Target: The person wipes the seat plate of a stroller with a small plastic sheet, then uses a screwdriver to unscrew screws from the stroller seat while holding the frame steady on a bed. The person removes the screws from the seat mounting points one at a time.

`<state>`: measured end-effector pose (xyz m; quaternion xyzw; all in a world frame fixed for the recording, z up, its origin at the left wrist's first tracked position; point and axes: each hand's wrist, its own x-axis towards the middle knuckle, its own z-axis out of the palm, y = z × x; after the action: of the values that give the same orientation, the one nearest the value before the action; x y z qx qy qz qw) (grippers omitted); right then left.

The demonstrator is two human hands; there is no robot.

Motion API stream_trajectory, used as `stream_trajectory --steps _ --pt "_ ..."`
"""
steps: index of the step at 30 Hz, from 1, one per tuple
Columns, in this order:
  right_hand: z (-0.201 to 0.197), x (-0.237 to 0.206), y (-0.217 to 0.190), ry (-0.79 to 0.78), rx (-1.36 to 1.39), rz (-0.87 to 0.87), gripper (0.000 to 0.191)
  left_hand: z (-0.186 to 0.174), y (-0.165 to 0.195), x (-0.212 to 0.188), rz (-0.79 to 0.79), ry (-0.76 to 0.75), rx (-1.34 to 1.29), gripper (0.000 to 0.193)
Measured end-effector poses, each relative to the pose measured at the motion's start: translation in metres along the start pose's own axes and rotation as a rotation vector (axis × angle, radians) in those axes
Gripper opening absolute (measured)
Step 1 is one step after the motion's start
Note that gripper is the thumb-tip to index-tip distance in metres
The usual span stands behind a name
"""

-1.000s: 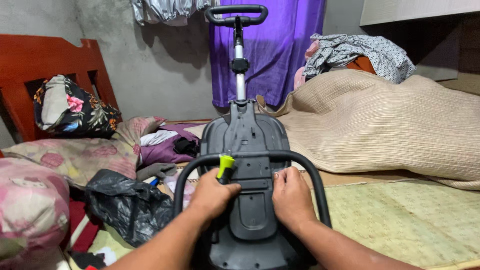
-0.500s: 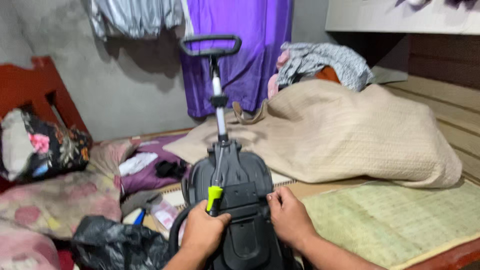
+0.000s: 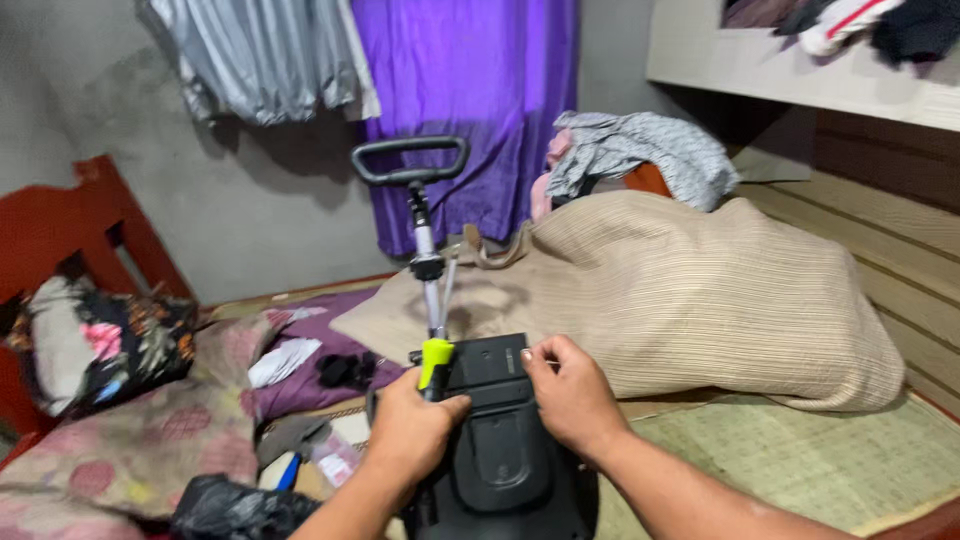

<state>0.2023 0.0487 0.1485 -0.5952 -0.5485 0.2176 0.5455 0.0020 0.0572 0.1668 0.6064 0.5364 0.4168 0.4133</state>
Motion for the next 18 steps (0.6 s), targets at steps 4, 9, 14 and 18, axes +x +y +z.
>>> stream_trajectory --steps 4,9,14,18 --pt "0.003 0.006 -0.009 0.000 -0.041 0.092 0.024 -0.006 0.007 0.013 0.018 -0.014 0.016 0.033" --pt "0.002 0.022 -0.025 0.000 -0.060 0.128 0.025 -0.013 0.017 0.042 -0.009 -0.092 -0.109 0.033" --pt "0.026 0.043 -0.044 -0.021 -0.029 0.175 0.026 -0.039 0.015 0.067 0.018 -0.088 -0.099 0.031" --pt "0.049 0.059 -0.051 -0.028 -0.121 0.132 0.024 -0.056 0.003 0.084 0.087 -0.065 -0.198 0.029"
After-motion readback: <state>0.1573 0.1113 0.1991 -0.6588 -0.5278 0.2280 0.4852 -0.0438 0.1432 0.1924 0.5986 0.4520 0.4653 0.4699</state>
